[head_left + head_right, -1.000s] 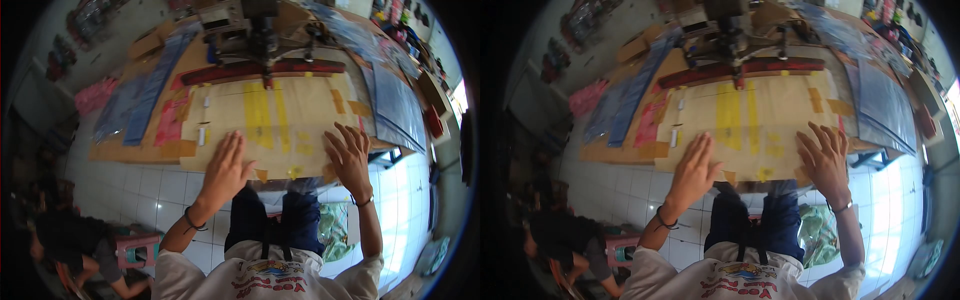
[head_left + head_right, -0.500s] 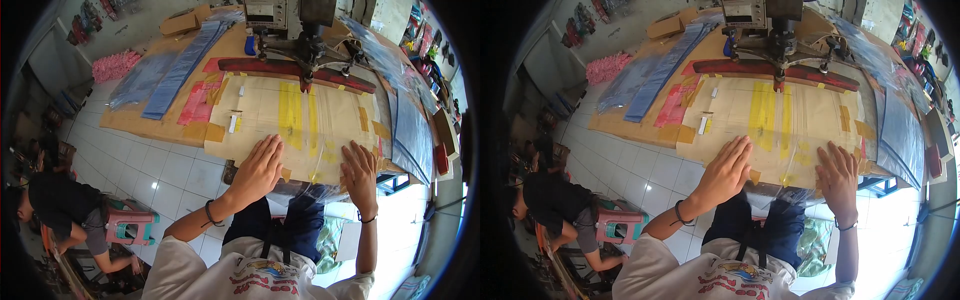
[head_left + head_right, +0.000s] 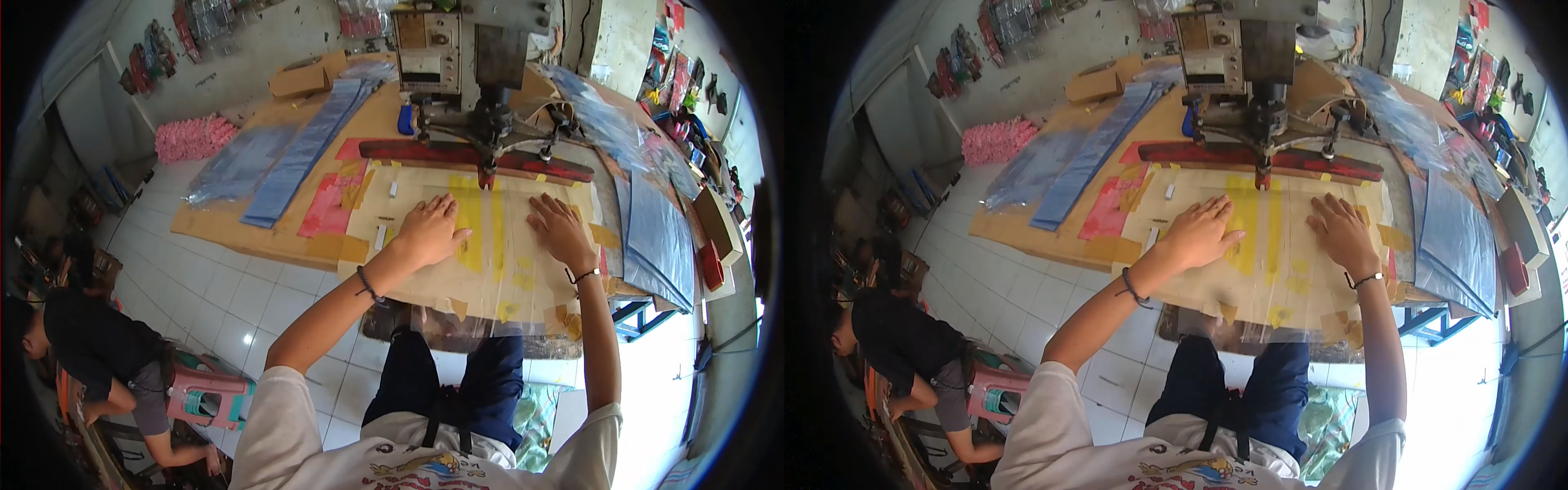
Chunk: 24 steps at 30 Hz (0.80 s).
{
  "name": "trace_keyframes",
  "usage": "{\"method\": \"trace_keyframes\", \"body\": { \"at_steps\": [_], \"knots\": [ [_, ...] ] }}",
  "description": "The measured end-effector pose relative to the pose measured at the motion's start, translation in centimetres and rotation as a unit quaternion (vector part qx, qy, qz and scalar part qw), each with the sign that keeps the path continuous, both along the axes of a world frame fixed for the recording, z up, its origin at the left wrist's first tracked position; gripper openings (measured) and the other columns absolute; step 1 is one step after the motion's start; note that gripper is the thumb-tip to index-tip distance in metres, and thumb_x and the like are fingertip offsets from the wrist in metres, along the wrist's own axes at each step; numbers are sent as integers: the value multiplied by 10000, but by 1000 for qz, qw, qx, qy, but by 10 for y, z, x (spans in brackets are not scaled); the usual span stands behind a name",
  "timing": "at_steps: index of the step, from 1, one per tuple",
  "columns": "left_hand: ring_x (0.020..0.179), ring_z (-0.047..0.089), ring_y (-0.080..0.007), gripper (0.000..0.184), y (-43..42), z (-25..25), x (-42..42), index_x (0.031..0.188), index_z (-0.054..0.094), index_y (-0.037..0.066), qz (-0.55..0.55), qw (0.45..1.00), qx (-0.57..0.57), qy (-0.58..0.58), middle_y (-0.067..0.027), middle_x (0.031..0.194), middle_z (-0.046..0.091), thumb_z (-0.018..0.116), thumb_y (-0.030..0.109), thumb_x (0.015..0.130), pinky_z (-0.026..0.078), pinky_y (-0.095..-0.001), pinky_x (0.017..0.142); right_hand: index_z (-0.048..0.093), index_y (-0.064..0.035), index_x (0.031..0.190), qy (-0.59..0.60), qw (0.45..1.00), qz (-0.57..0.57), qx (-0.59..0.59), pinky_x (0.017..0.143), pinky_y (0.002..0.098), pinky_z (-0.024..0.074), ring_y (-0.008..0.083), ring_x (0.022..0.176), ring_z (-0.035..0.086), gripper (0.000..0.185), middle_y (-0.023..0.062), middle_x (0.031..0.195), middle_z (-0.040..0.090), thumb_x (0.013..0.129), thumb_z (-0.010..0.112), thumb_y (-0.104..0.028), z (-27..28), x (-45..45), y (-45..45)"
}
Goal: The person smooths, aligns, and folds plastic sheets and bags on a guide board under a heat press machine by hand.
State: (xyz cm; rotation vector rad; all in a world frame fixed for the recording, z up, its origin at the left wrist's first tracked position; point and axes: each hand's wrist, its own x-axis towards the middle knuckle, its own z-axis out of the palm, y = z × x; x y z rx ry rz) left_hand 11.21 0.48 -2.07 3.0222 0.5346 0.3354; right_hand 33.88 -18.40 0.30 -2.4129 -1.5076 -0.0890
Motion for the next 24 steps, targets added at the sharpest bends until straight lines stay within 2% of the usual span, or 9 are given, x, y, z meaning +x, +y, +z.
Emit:
{"method": "trace_keyframes", "body": {
  "at_steps": [6,13,14,17,20,23,24],
  "knots": [
    [1458,373,-375,719,4,-4,19,1479,383,-107,14,1000,9,7,-265,1562,384,380,479,1062,308,-457,1201,480,-105,1492,-2,999,-5,-44,1214,493,237,387,1470,338,610,203,1581,388,1028,456,-499,1,4,1],
    [1464,368,-357,666,11,-15,13,1482,390,-91,1,999,-6,-33,-239,1575,380,365,428,1067,281,-476,1209,429,-118,1531,-5,1000,-16,-12,1236,508,179,386,1509,266,626,202,1613,330,1046,410,-513,-16,0,-3],
    [1472,365,-327,559,15,-15,11,1482,419,-58,-8,999,-4,-31,-218,1571,399,393,299,1052,258,-483,1224,425,-119,1533,-5,1000,-19,-15,1237,512,175,384,1511,262,627,200,1615,327,1047,404,-514,-16,0,-2],
    [1478,361,-305,473,38,18,-1,1457,481,-15,-76,995,-44,50,-199,1564,417,400,129,1014,225,-487,1243,410,-124,1542,-9,999,-27,-19,1240,527,154,377,1519,244,630,192,1623,316,1051,384,-517,-20,-2,1],
    [1476,361,-293,484,66,25,-19,1424,536,22,-82,994,-76,1,-171,1565,423,379,4,967,213,-483,1253,415,-127,1541,-16,999,-33,-10,1242,533,137,368,1520,247,624,184,1625,315,1052,381,-513,-23,-4,4],
    [1470,365,-301,465,74,32,-36,1416,545,25,-103,986,-133,-15,-160,1569,419,378,3,982,237,-484,1246,419,-133,1539,-19,999,-39,-6,1242,538,126,356,1520,253,616,175,1627,316,1051,384,-508,-22,-8,5],
    [1472,361,-301,446,72,30,-36,1423,539,28,-106,985,-134,-7,-156,1569,421,395,47,1001,247,-475,1243,420,-135,1539,-18,999,-42,-3,1241,538,124,353,1519,256,614,173,1627,318,1051,385,-507,-21,-9,5]
  ]
}}
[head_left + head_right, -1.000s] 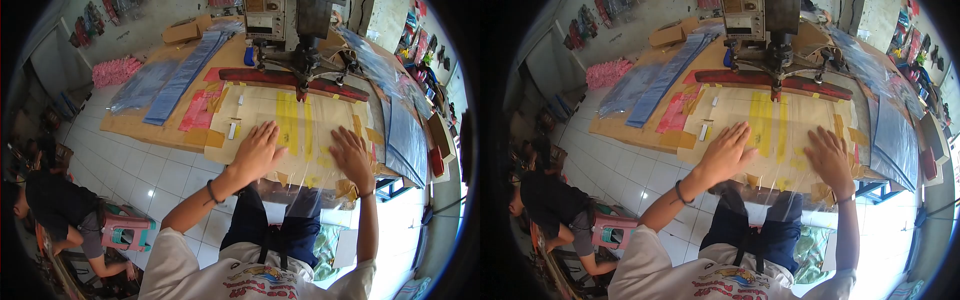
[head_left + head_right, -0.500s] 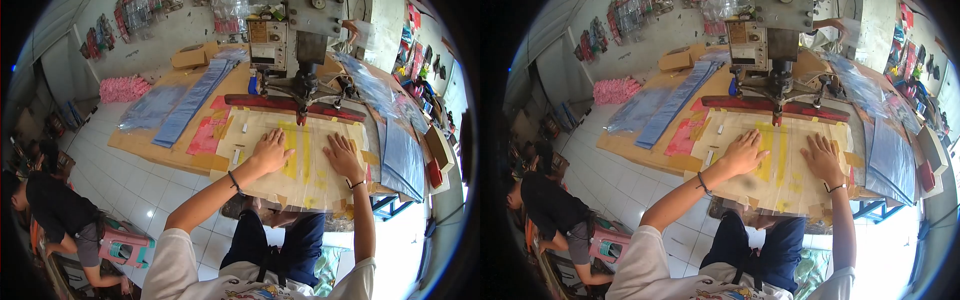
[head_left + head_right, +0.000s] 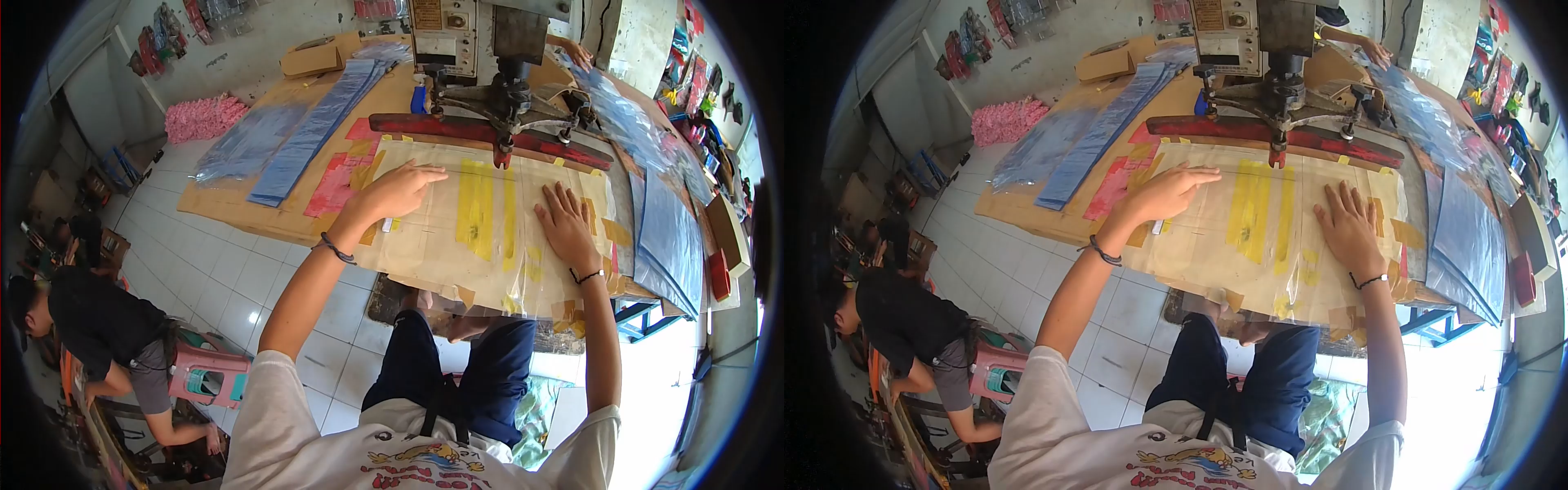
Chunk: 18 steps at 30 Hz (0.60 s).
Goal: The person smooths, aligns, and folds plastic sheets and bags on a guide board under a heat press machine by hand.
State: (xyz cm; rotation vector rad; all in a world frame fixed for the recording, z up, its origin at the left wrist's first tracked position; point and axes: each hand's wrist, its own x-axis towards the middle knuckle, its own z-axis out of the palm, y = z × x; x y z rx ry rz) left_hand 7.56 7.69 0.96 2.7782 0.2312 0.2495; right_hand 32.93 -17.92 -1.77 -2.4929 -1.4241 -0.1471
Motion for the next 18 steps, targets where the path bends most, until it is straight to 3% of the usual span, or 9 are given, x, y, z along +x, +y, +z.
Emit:
{"method": "trace_keyframes", "body": {
  "at_steps": [3,8,18],
  "knots": [
    [1480,345,-304,444,-11,-6,0,1446,518,30,0,1000,0,20,-148,1571,422,454,204,1042,271,-445,1234,429,-139,1534,-4,1000,2,7,1240,537,129,348,1517,262,608,169,1622,331,1049,389,-504,-1,-2,2],
    [1498,306,-310,697,-32,-8,9,1490,452,7,30,999,21,35,-158,1596,378,543,502,1007,265,-393,1236,446,-134,1521,-6,1000,17,24,1240,508,153,351,1511,270,604,170,1613,348,1045,400,-503,-3,6,-8],
    [1514,276,-304,895,-74,-8,0,1532,330,-50,43,995,74,46,-197,1623,305,516,623,971,196,-428,1259,415,-140,1542,-5,1000,6,3,1235,535,146,375,1515,252,619,188,1619,324,1050,386,-513,-2,-5,-36]
  ]
}}
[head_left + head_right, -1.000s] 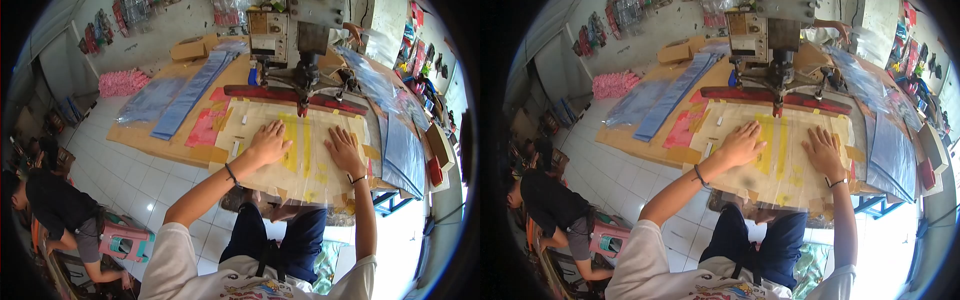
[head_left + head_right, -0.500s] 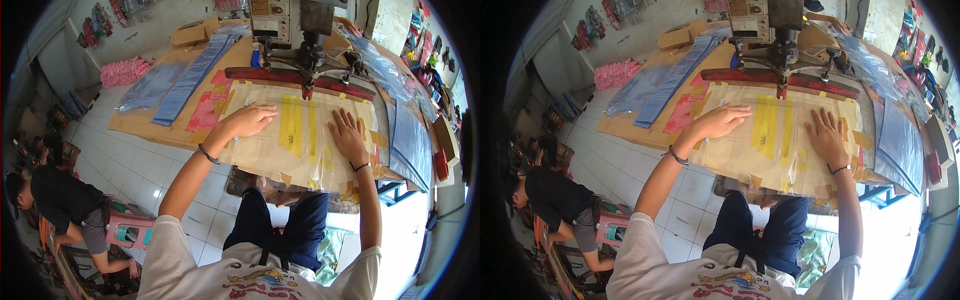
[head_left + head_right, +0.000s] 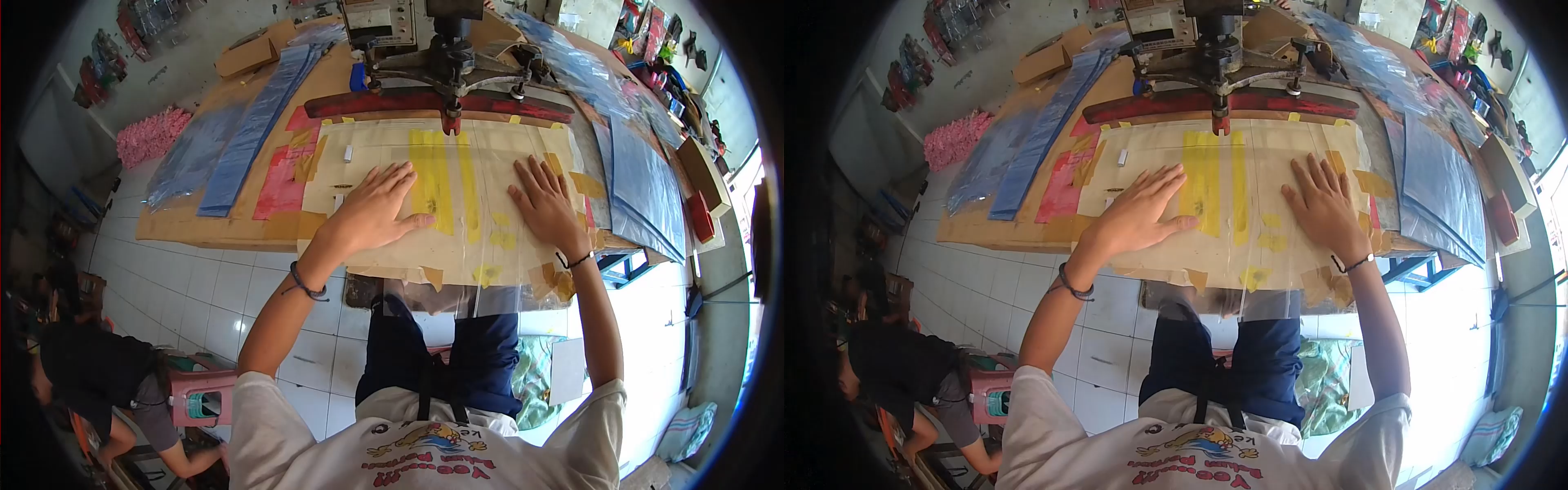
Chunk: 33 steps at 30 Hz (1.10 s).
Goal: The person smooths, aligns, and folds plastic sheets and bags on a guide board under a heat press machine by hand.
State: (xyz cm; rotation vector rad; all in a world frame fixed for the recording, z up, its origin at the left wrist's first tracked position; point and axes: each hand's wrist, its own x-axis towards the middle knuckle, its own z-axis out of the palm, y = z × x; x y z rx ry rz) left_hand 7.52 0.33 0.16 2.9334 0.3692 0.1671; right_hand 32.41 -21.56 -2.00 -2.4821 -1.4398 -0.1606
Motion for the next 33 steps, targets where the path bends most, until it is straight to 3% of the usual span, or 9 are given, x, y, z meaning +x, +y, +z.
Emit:
{"method": "trace_keyframes", "body": {
  "at_steps": [8,11,17,26,29,33],
  "knots": [
    [1508,295,-307,904,17,-4,13,1536,323,-55,38,998,50,12,-210,1620,308,430,656,988,187,-467,1254,370,-173,1567,9,999,-13,-31,1231,596,112,365,1528,224,636,170,1644,278,1049,357,-543,5,7,34],
    [1485,336,-339,931,33,-15,24,1490,373,-103,36,997,56,-34,-234,1577,378,433,672,977,216,-480,1242,359,-176,1573,14,999,-20,-39,1235,591,112,358,1533,212,653,159,1651,266,1046,341,-561,4,18,52],
    [1503,304,-322,874,48,-9,39,1532,322,-66,85,993,76,31,-211,1615,320,415,625,1005,211,-475,1246,357,-166,1573,17,999,-5,-35,1235,582,126,365,1531,214,664,168,1651,259,1045,326,-568,1,29,74],
    [1512,285,-321,862,63,-9,34,1545,299,-56,93,992,80,40,-197,1632,290,388,618,1015,205,-473,1248,380,-144,1555,11,1000,15,-6,1228,585,155,395,1510,252,652,195,1639,270,1046,344,-550,-4,30,87],
    [1509,289,-321,842,64,-9,33,1537,315,-60,105,991,78,35,-201,1625,304,379,604,1023,204,-472,1249,457,-119,1501,-9,1000,18,24,1212,572,215,403,1474,316,603,204,1612,323,1038,406,-503,-2,25,94],
    [1495,312,-339,804,70,-18,34,1513,354,-72,98,991,94,7,-208,1612,327,398,567,1027,226,-473,1242,591,-57,1348,-15,994,59,88,1163,493,336,386,1372,458,476,203,1491,496,1009,520,-384,0,26,95]
  ]
}}
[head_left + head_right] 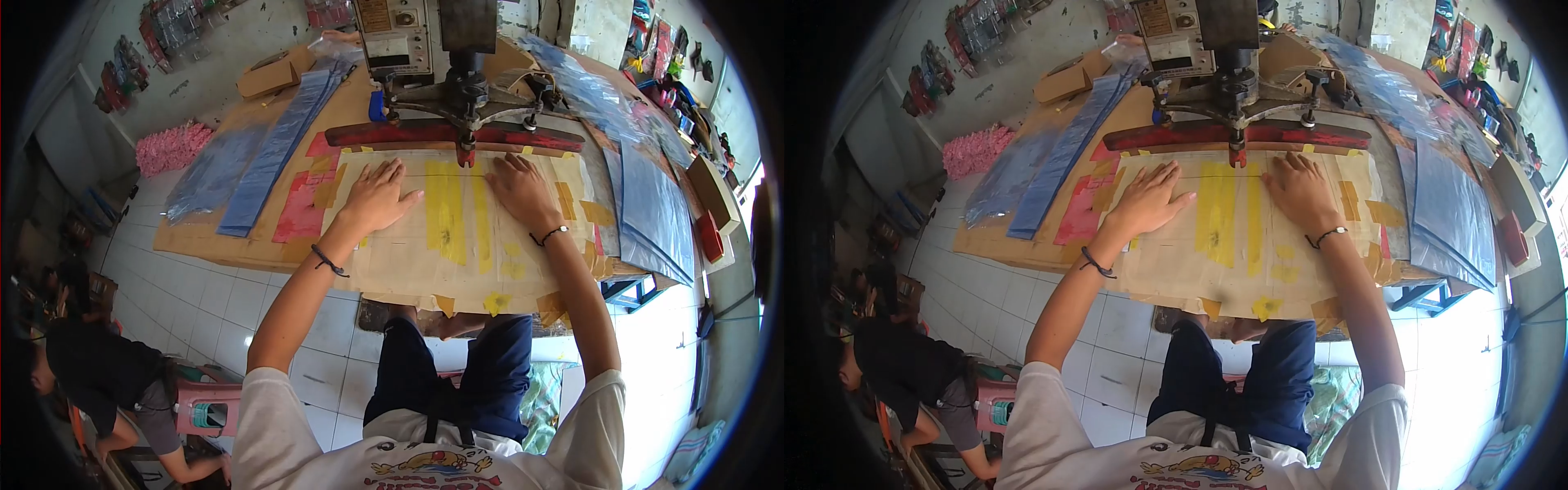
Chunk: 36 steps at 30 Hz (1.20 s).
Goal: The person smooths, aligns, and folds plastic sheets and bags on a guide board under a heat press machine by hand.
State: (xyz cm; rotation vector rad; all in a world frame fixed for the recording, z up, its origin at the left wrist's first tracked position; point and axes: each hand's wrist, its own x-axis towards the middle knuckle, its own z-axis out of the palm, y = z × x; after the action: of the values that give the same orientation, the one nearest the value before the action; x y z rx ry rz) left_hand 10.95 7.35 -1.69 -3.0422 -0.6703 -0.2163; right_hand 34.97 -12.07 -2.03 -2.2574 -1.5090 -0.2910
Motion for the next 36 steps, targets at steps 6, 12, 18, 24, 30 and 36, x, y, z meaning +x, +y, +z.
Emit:
{"method": "trace_keyframes", "body": {
  "at_steps": [6,12,18,24,30,36],
  "knots": [
    [1458,367,-365,749,-2,1,-7,1477,399,-83,16,1000,-1,-19,-221,1590,357,438,513,1027,257,-481,1228,670,-29,1243,22,997,57,56,1128,440,394,362,1309,527,423,189,1389,598,976,601,-350,-2,7,-11],
    [1408,422,-387,700,-2,2,-9,1428,457,-86,27,998,33,-39,-234,1534,423,455,489,1028,286,-491,1208,652,-16,1275,47,995,66,53,1154,439,362,370,1331,505,477,185,1415,579,973,603,-383,-1,4,-5],
    [1468,343,-365,703,-2,13,-2,1488,391,-62,46,999,-11,-25,-229,1599,319,429,478,1038,254,-471,1228,623,-17,1320,11,998,57,38,1198,435,299,368,1408,426,557,202,1458,536,969,590,-449,-3,3,-4],
    [1523,257,-312,738,15,-2,-2,1556,296,-30,26,999,-24,-11,-175,1655,242,369,497,1046,190,-449,1257,546,-20,1411,40,998,26,29,1220,433,259,352,1446,386,647,208,1527,462,988,525,-510,0,-1,-6],
    [1518,274,-300,742,16,-6,-5,1546,319,-36,32,999,-26,-27,-168,1635,301,381,503,1039,198,-449,1254,523,0,1427,56,998,11,3,1223,422,249,340,1447,386,666,213,1543,439,1007,486,-516,-1,5,-7],
    [1506,300,-294,739,14,4,-5,1552,317,-20,46,998,-35,-14,-145,1641,296,385,508,1040,218,-437,1251,529,16,1417,48,998,24,12,1218,421,254,335,1443,389,661,206,1531,457,1014,481,-506,-5,10,-6]
  ]
}}
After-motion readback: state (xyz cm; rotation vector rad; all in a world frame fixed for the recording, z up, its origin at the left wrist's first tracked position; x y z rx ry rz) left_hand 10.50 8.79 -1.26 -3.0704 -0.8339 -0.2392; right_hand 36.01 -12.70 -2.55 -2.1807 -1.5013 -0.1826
